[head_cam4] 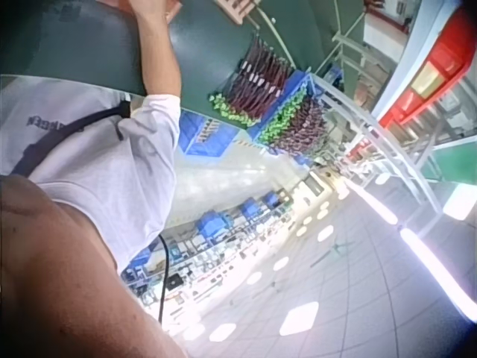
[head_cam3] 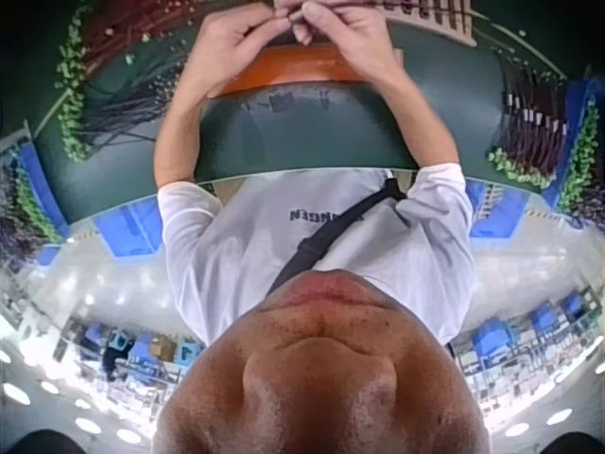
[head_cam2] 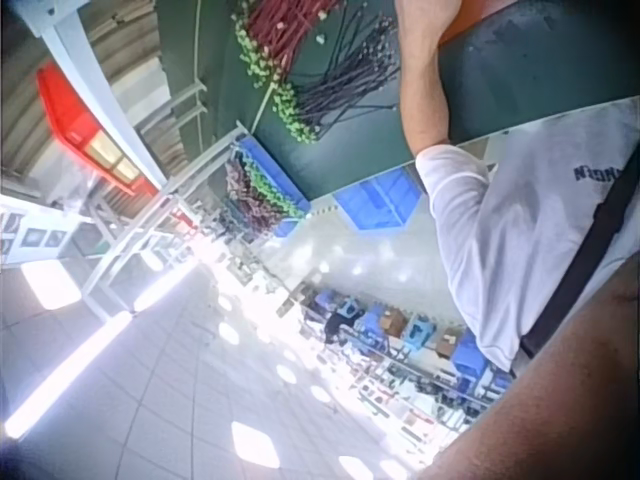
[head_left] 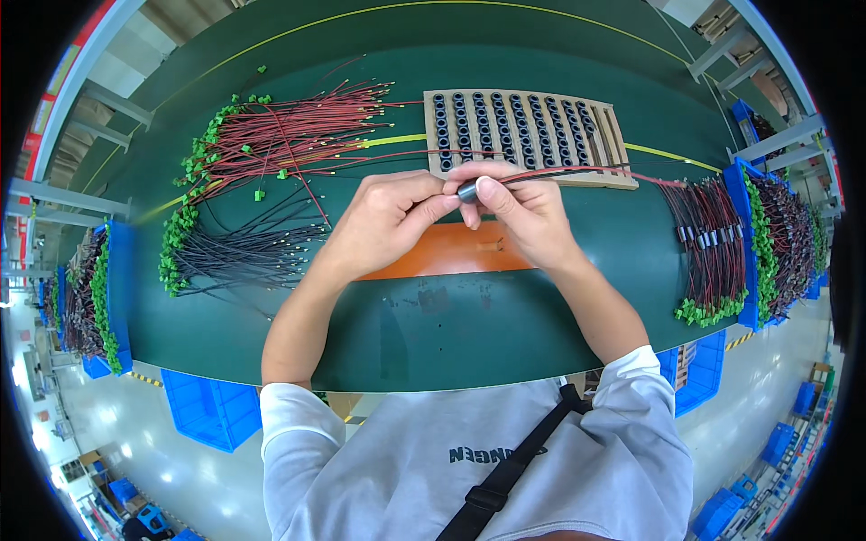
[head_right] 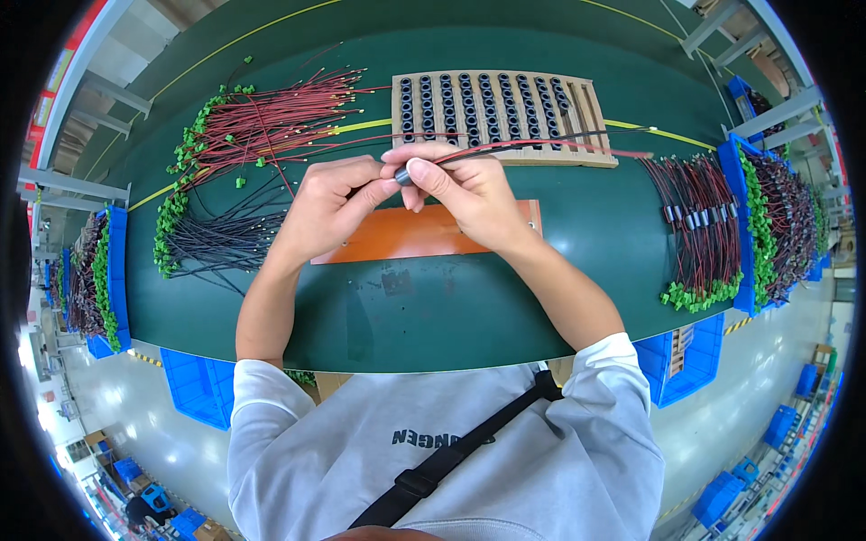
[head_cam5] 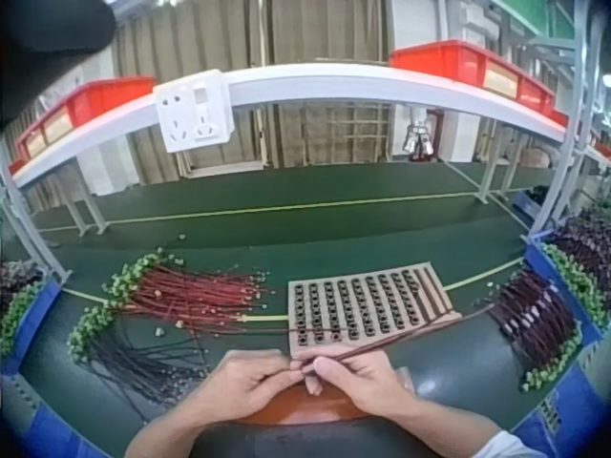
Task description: The person assembles wire harnesses by inserting red and black wires into a cylindrical component and securing them with a green connector. The person repeatedly picks wires from piles on the table, aligns them, and places the finished units into a blue bin.
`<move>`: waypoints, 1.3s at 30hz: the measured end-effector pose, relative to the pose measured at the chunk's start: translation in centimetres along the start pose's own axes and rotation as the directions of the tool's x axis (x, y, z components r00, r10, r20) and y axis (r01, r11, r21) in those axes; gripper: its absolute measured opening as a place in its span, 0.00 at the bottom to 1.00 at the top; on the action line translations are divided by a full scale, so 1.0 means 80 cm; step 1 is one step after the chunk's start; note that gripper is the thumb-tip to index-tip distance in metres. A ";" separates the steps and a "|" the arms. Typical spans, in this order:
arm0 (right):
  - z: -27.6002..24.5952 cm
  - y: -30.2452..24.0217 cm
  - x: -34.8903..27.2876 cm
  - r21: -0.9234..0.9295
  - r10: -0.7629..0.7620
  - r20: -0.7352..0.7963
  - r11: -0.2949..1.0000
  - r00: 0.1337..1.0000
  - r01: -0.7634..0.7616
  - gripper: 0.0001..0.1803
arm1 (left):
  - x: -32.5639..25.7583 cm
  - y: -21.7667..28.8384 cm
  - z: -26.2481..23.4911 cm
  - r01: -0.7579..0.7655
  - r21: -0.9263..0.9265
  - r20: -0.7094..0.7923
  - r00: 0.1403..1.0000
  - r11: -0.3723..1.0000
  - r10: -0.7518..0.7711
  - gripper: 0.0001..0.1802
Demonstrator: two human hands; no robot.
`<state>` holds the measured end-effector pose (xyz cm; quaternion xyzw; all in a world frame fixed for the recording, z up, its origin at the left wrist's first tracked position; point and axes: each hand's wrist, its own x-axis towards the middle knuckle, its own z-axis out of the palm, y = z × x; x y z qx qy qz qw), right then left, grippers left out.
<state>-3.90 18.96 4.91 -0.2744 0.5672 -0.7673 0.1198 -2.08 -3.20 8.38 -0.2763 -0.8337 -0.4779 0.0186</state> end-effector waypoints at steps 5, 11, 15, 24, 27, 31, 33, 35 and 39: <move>-0.005 -0.016 0.004 0.106 -0.046 -0.119 0.993 0.992 0.059 0.16 | -0.013 -0.005 -0.031 0.021 0.117 -0.070 0.997 0.993 -0.013 0.09; 0.037 0.025 -0.021 0.007 0.054 -0.050 0.999 0.997 -0.054 0.16 | -0.047 -0.009 -0.017 -0.077 0.162 -0.001 0.997 0.984 0.078 0.10; 0.047 0.041 -0.021 0.210 0.144 -0.105 0.970 0.984 -0.120 0.17 | -0.086 -0.023 -0.049 0.304 -0.143 -0.059 0.947 0.942 -0.315 0.20; 0.061 0.074 -0.024 0.321 0.316 -0.067 0.905 0.946 -0.280 0.17 | -0.150 -0.087 -0.035 0.284 -0.546 -0.184 0.877 0.788 -0.444 0.15; 0.057 0.083 -0.028 0.315 0.317 -0.046 0.904 0.947 -0.288 0.16 | -0.147 -0.096 -0.015 0.211 -0.539 -0.261 0.879 0.816 -0.400 0.13; 0.058 0.089 -0.034 0.342 0.359 -0.054 0.884 0.932 -0.320 0.15 | -0.143 -0.097 -0.002 0.235 -0.168 -0.305 0.911 0.957 -0.277 0.11; 0.054 0.097 -0.036 0.314 0.334 -0.062 0.901 0.940 -0.300 0.15 | -0.138 -0.090 -0.001 0.272 -0.079 -0.308 0.908 0.959 -0.283 0.10; 0.054 0.097 -0.036 0.276 0.322 -0.048 0.914 0.946 -0.297 0.15 | -0.138 -0.087 -0.001 0.287 -0.037 -0.306 0.909 0.957 -0.284 0.09; 0.055 0.097 -0.036 0.248 0.295 -0.043 0.929 0.955 -0.276 0.15 | -0.141 -0.094 -0.004 0.238 -0.008 -0.293 0.928 0.971 -0.230 0.09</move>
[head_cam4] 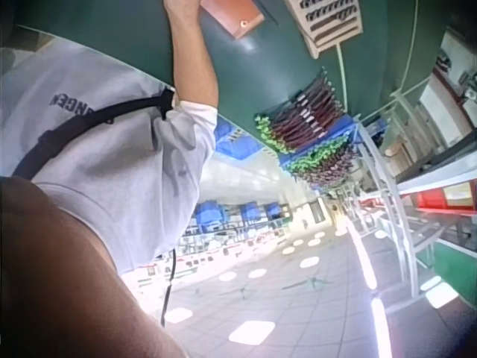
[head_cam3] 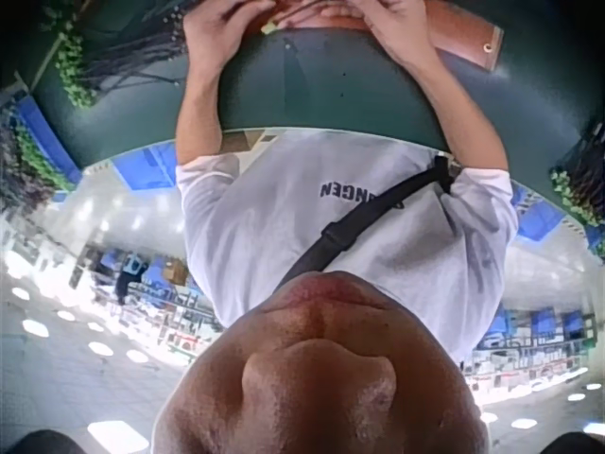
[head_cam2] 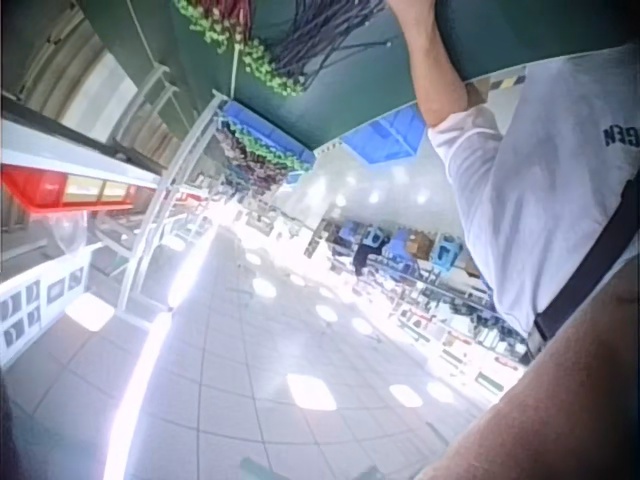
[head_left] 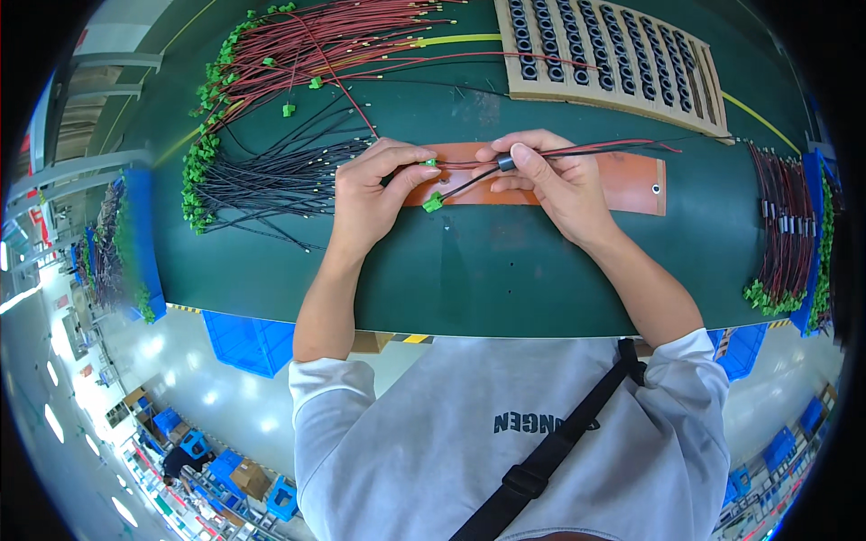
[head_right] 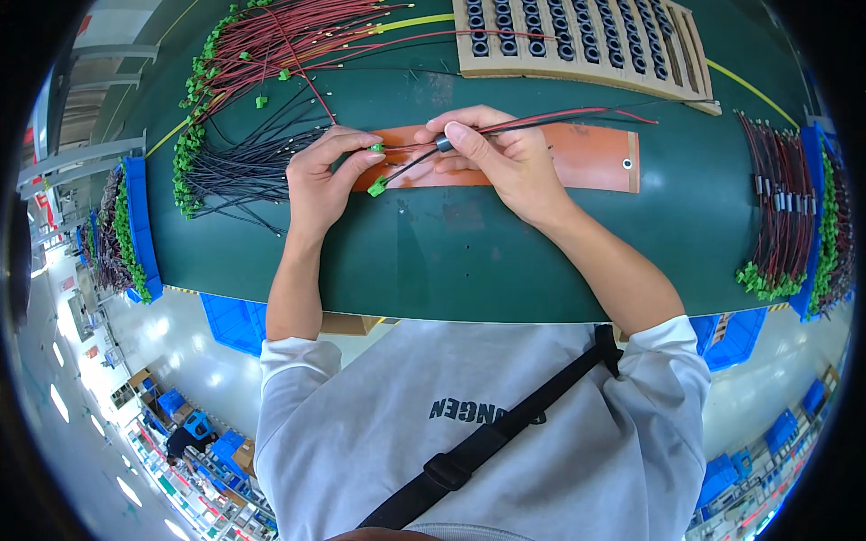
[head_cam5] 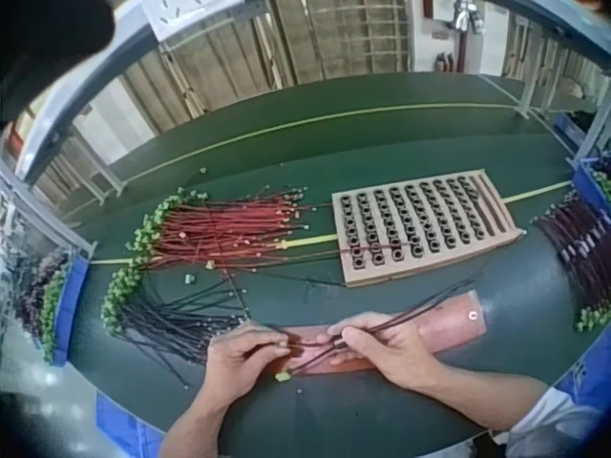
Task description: The person assembles wire harnesses by inserting red and black wires into a cylindrical component and securing them with a green connector. The person repeatedly picks wires from piles on the table, aligns them, and places the finished units into a blue bin.
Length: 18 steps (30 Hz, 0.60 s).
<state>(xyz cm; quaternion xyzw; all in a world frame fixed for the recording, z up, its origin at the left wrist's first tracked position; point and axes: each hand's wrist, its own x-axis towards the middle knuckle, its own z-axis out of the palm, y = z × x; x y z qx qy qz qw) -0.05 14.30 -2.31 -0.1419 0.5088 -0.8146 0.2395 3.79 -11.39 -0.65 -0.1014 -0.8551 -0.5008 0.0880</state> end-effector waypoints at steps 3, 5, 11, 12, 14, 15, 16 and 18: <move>0.001 0.002 0.001 -0.059 -0.028 -0.003 0.998 1.000 0.028 0.15 | 0.002 0.002 -0.001 -0.090 0.087 -0.002 0.996 0.992 0.090 0.09; 0.001 0.002 0.002 -0.037 -0.033 -0.010 0.999 0.999 0.033 0.15 | 0.002 0.003 0.000 -0.113 0.131 -0.020 0.993 0.985 0.117 0.09; 0.001 0.002 0.002 -0.065 -0.031 -0.007 0.997 0.999 0.031 0.14 | 0.004 0.001 0.005 -0.112 0.173 -0.018 0.993 0.979 0.116 0.09; 0.001 0.003 0.003 -0.079 -0.032 0.004 0.996 0.999 0.033 0.14 | 0.004 0.001 0.005 -0.129 0.219 0.009 0.991 0.967 0.130 0.09; 0.003 0.004 0.002 -0.123 -0.041 -0.002 0.992 0.999 0.040 0.14 | 0.006 0.002 0.006 -0.150 0.286 0.024 0.988 0.946 0.150 0.09; 0.004 0.004 0.001 -0.145 -0.045 -0.004 0.989 0.999 0.044 0.14 | 0.009 0.006 0.006 -0.154 0.307 0.013 0.987 0.939 0.157 0.09; 0.003 0.003 0.001 -0.126 -0.040 -0.011 0.991 0.999 0.038 0.14 | 0.011 0.008 0.005 -0.158 0.330 0.003 0.986 0.931 0.166 0.10; 0.002 0.001 0.002 -0.090 -0.029 -0.023 0.996 0.999 0.027 0.14 | 0.005 0.006 -0.010 -0.128 0.172 0.072 0.990 0.977 0.117 0.11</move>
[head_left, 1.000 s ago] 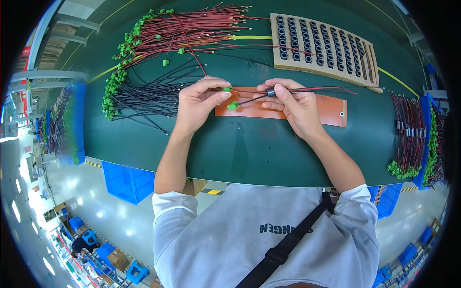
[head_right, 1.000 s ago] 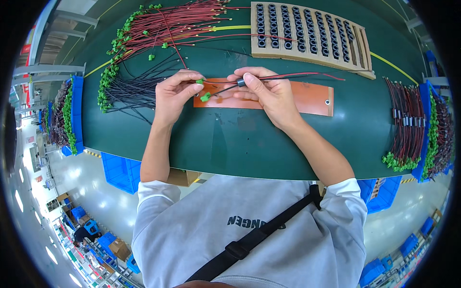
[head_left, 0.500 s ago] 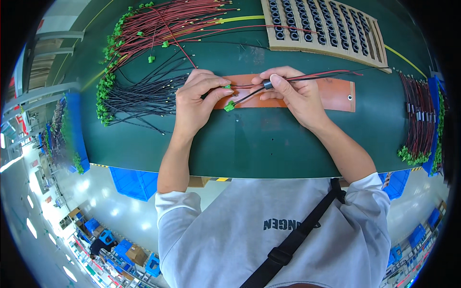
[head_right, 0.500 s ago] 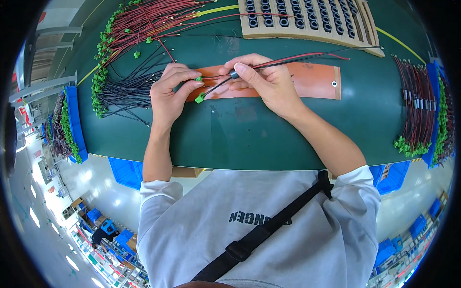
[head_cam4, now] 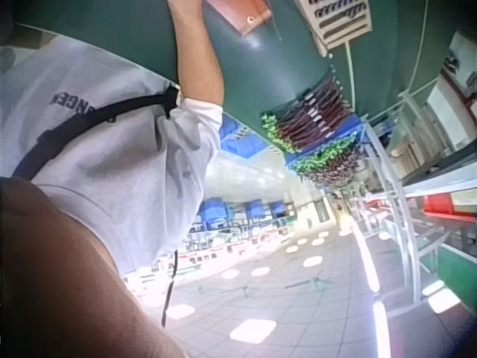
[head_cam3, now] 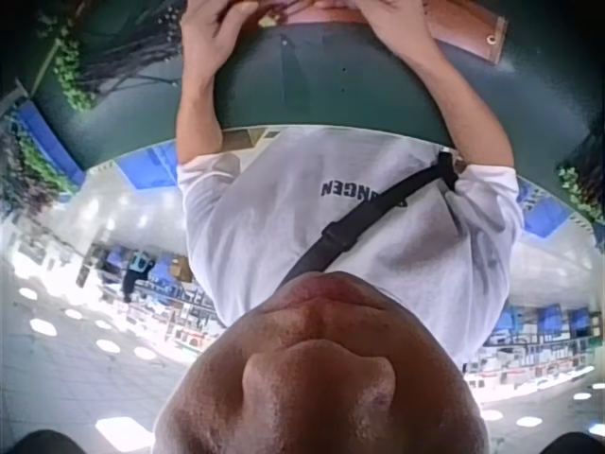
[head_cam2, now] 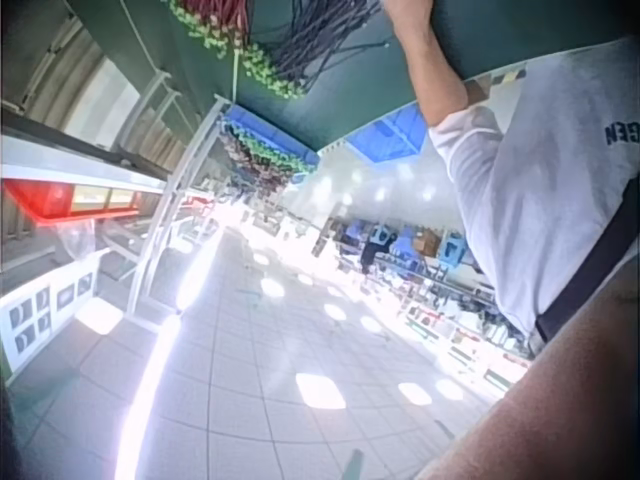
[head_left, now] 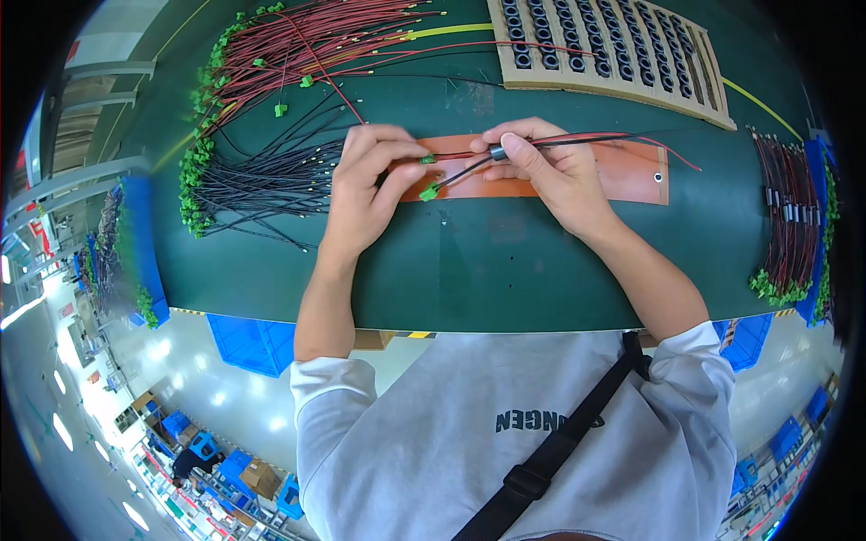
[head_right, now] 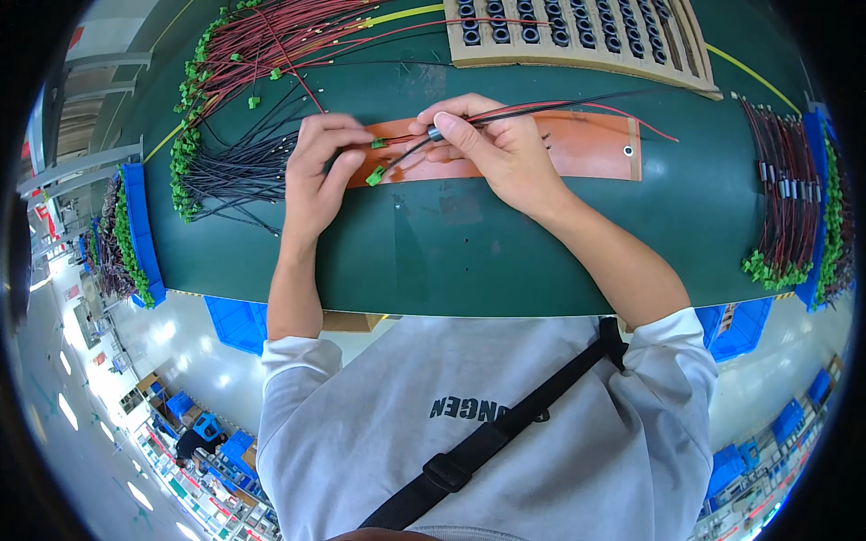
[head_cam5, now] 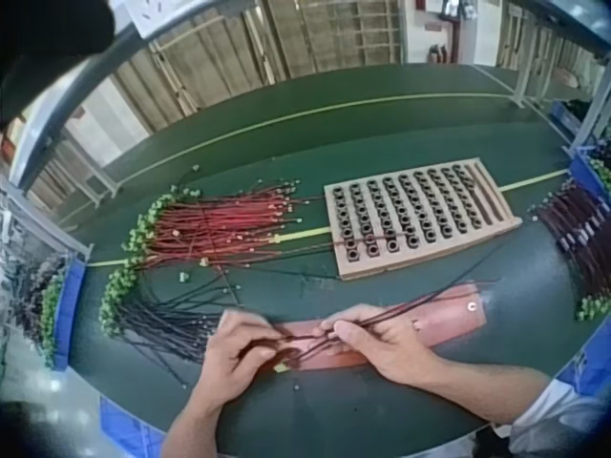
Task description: The person assembles wire harnesses by inserting red and black wires into a cylindrical component and securing them with a green connector. The person repeatedly picks wires from piles on the table, aligns them, and places the finished units into a blue bin.
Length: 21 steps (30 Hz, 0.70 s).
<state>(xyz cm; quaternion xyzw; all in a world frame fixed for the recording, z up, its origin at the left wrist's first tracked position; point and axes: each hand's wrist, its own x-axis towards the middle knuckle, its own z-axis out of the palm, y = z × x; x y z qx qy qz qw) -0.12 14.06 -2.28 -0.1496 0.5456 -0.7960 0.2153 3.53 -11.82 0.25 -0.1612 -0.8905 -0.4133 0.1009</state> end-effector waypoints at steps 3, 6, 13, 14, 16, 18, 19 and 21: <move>0.002 0.001 -0.001 0.031 -0.013 -0.006 0.999 1.000 0.013 0.14 | -0.005 0.007 -0.014 -0.014 -0.084 0.109 0.994 0.996 0.023 0.15; 0.002 0.004 0.000 0.020 -0.012 -0.004 1.000 1.000 0.012 0.14 | -0.007 0.009 -0.013 -0.049 -0.028 0.127 0.991 0.998 0.053 0.14; 0.003 -0.003 -0.003 -0.012 0.029 0.006 1.000 1.000 -0.029 0.14 | -0.019 0.001 -0.008 0.352 -0.305 0.131 0.936 0.885 -0.327 0.10; 0.004 -0.005 -0.003 -0.006 0.040 0.012 0.999 0.999 -0.040 0.14 | -0.018 0.000 -0.008 0.342 -0.325 0.132 0.940 0.882 -0.316 0.11; 0.003 -0.006 -0.003 0.001 0.044 0.021 0.999 0.999 -0.044 0.14 | -0.016 -0.001 -0.008 0.320 -0.367 0.132 0.947 0.873 -0.292 0.13; 0.002 -0.004 -0.002 0.004 0.028 0.030 1.000 0.999 -0.028 0.14 | -0.016 -0.004 -0.009 0.271 -0.393 0.142 0.962 0.879 -0.233 0.16; 0.001 -0.003 -0.002 -0.002 0.016 0.031 1.000 0.999 -0.016 0.14 | -0.016 -0.007 -0.009 0.245 -0.406 0.147 0.968 0.880 -0.202 0.18; 0.001 -0.002 -0.001 -0.012 -0.009 0.035 1.000 0.999 0.009 0.14 | -0.017 -0.014 -0.010 0.191 -0.420 0.150 0.979 0.887 -0.140 0.16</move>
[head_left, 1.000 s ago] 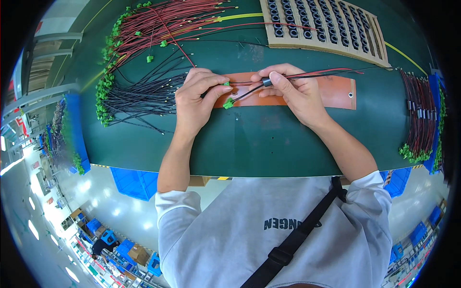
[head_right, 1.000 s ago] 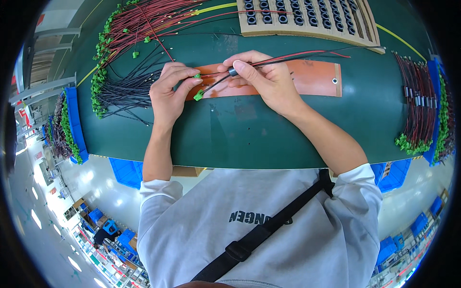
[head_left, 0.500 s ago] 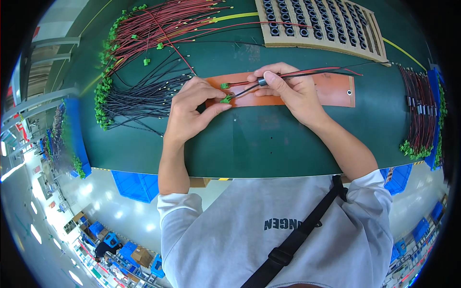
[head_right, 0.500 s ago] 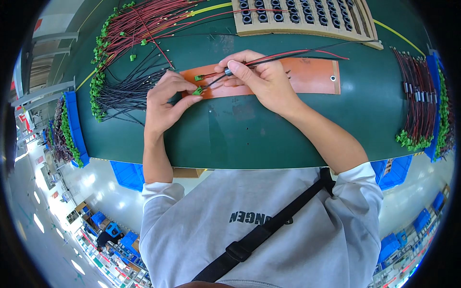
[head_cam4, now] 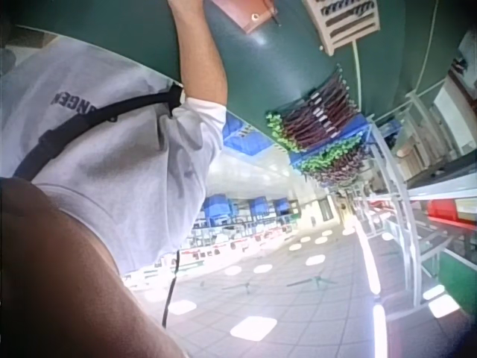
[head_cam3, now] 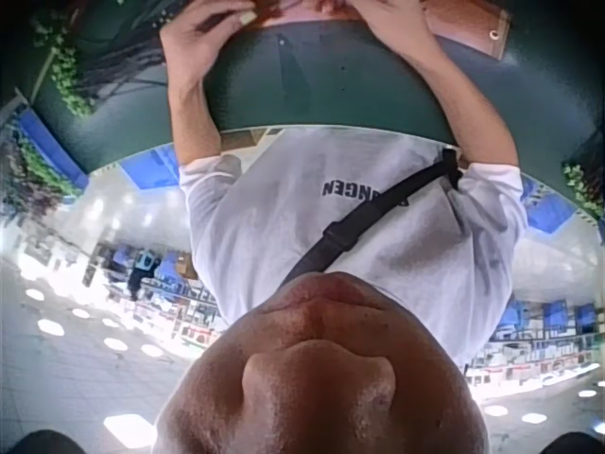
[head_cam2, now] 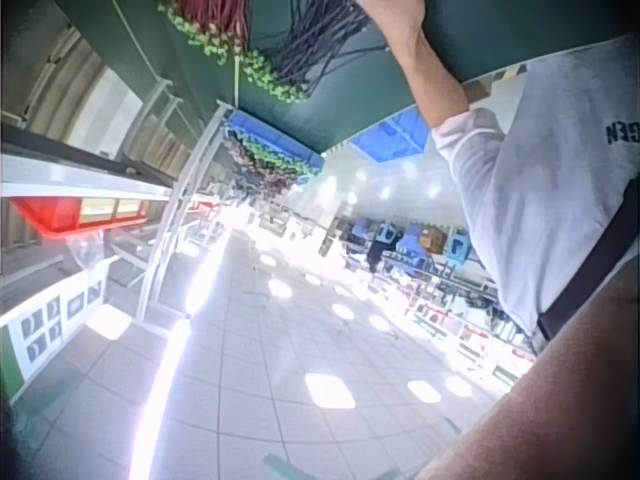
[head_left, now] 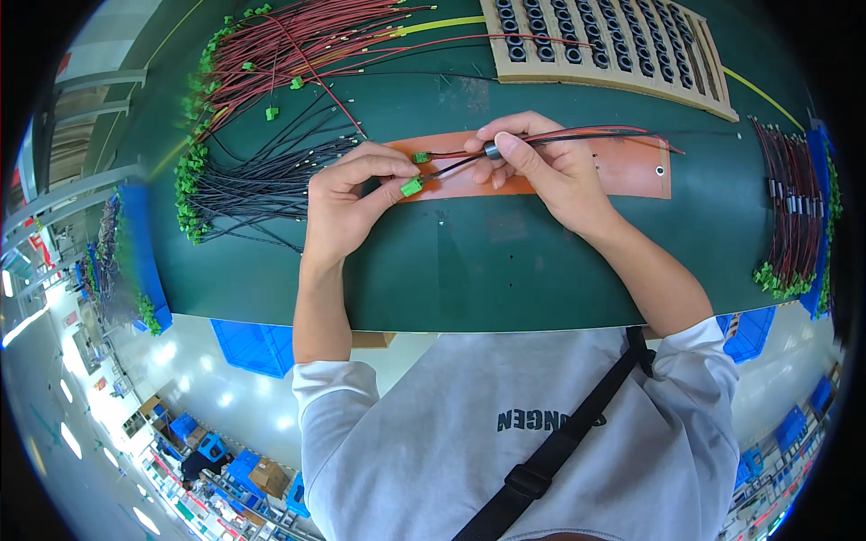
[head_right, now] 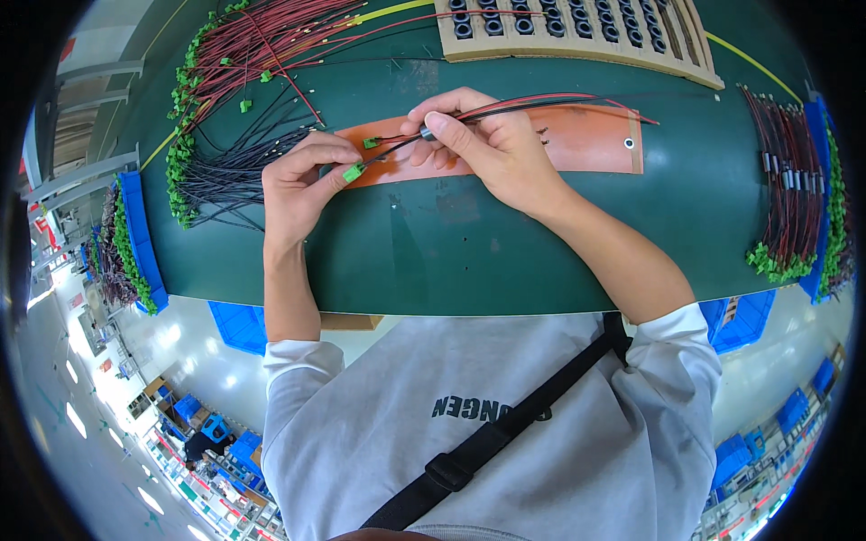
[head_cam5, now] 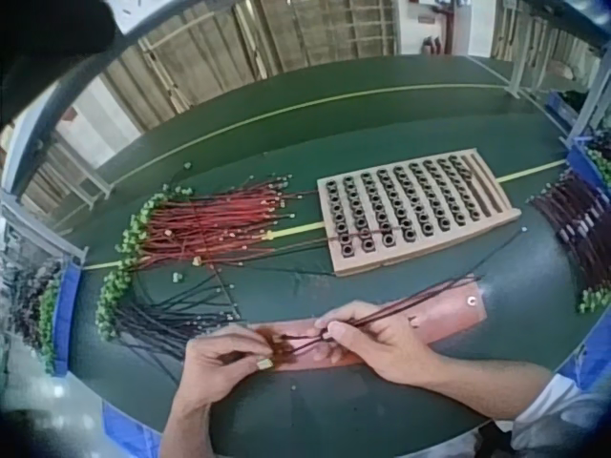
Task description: The person assembles wire harnesses by inserting red and black wires into a cylindrical component and securing them with a green connector. The person repeatedly picks wires from piles on the table, aligns them, and places the finished units into a blue bin.
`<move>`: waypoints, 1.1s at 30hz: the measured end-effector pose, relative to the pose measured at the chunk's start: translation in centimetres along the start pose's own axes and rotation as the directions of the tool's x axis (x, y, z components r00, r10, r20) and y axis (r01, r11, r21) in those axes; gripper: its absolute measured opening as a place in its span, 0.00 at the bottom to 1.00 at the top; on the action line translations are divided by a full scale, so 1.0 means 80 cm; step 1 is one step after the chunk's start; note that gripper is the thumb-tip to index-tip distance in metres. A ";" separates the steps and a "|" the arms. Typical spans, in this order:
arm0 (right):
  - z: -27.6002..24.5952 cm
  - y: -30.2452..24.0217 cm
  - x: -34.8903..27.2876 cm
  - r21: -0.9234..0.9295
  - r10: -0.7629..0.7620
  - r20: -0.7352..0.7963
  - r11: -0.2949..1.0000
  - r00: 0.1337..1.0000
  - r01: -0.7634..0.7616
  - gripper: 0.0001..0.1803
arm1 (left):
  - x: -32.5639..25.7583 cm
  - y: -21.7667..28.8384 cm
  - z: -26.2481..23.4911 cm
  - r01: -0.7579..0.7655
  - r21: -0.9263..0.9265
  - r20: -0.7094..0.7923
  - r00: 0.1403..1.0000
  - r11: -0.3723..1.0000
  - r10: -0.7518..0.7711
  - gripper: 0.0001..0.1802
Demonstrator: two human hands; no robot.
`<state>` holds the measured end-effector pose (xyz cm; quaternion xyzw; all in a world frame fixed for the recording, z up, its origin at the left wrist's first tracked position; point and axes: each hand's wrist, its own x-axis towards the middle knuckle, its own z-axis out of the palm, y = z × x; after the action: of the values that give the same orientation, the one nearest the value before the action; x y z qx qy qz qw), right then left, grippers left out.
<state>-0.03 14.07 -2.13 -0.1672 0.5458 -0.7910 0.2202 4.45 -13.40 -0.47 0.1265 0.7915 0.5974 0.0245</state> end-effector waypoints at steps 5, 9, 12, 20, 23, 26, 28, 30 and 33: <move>-0.003 0.006 0.002 -0.011 -0.017 -0.007 1.000 1.000 0.017 0.14 | -0.003 0.017 0.002 0.163 -0.160 0.018 0.987 0.974 -0.162 0.12; -0.001 0.003 0.002 0.046 0.010 -0.017 0.999 1.000 -0.009 0.14 | -0.001 0.029 0.009 0.281 -0.107 0.013 0.959 0.954 -0.282 0.11; -0.001 0.002 0.002 0.041 0.007 -0.020 0.999 1.000 -0.007 0.14 | -0.001 0.023 0.013 0.305 -0.126 0.018 0.952 0.944 -0.305 0.11; 0.000 0.002 0.003 0.063 -0.009 -0.004 0.998 1.000 0.010 0.15 | -0.002 0.014 0.023 0.163 -0.234 -0.104 0.976 0.958 -0.192 0.19; 0.001 0.004 0.004 0.065 -0.032 0.003 0.997 0.999 0.031 0.15 | 0.000 0.011 0.024 0.069 -0.025 -0.129 0.989 0.997 -0.071 0.21; 0.000 0.005 0.003 0.060 -0.018 0.019 0.998 1.000 0.017 0.14 | 0.002 0.011 0.026 0.004 0.195 -0.138 0.990 0.981 0.024 0.23; -0.002 0.005 0.003 0.045 -0.004 0.042 0.999 0.999 0.002 0.13 | 0.002 0.017 0.032 0.020 0.199 -0.175 0.984 0.980 0.016 0.24; -0.005 0.006 0.004 0.021 0.006 0.072 1.000 0.997 -0.007 0.12 | 0.006 0.027 0.039 0.092 0.298 -0.178 0.983 0.950 -0.039 0.25; 0.001 0.003 -0.001 -0.019 0.026 0.080 1.000 0.996 -0.024 0.11 | 0.006 0.029 0.041 0.137 0.351 -0.170 0.982 0.926 -0.081 0.26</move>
<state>0.12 14.02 -2.34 -0.1940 0.5458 -0.7758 0.2502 5.01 -9.66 0.84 0.0384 0.8931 0.4475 -0.0264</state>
